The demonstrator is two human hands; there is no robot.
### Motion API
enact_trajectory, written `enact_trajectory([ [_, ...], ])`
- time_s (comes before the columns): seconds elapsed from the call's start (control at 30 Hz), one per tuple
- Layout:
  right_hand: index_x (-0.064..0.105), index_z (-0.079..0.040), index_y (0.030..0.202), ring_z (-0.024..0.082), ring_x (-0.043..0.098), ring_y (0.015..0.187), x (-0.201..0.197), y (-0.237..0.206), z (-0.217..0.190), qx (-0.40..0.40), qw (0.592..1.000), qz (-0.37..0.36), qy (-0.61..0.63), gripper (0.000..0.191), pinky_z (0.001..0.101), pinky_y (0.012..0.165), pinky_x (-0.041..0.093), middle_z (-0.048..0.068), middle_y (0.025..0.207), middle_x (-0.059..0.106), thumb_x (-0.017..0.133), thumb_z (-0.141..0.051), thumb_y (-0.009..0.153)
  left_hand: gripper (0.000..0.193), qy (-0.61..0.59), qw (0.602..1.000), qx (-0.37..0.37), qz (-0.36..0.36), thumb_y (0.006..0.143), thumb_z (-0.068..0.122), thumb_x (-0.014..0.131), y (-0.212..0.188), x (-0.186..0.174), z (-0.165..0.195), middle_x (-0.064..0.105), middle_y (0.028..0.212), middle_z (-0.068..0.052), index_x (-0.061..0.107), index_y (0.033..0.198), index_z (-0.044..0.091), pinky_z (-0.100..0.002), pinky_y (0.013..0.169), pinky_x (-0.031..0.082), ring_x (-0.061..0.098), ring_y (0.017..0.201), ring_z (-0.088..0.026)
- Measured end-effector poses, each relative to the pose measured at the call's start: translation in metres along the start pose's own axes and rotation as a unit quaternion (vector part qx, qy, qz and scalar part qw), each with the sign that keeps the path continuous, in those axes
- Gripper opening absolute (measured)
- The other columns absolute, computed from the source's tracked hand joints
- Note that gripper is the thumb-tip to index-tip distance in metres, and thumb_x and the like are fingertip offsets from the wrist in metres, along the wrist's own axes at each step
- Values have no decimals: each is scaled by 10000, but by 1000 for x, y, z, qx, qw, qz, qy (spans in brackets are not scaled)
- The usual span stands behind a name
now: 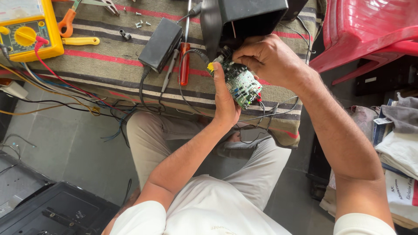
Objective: The person sits at a workbench holding a green circuit board removed from a speaker cabinet, attaching wires and probing board terminals with multimeter test leads. They connect a power adapter, handle small connectors and a screwdriver, and continue testing the board's components.
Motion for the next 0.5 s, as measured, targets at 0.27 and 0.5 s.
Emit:
enact_trajectory([
  [0.27,760,-32,1074,291,717,839,4,-1,-4,28,999,10,-11,126,384,726,561,120,953,727,736,-72,957,732,-4,1000,-13,5,985,742,451,-2,-7,1,716,988,-94,613,1189,58,-338,782,593,716,885,-179],
  [0.5,753,-25,1093,284,725,855,3,-3,-14,31,999,18,-30,184,379,747,574,125,977,735,717,6,916,731,-25,999,-17,-22,1002,742,473,-2,-9,2,703,1000,-84,589,1208,50,-342,787,593,711,893,-179],
])
Point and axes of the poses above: each hand's wrist, its own y-axis towards the middle knuckle, its own x-axis out of the palm, z = x × y, the point moved 9 cm from there along y, towards the middle knuckle
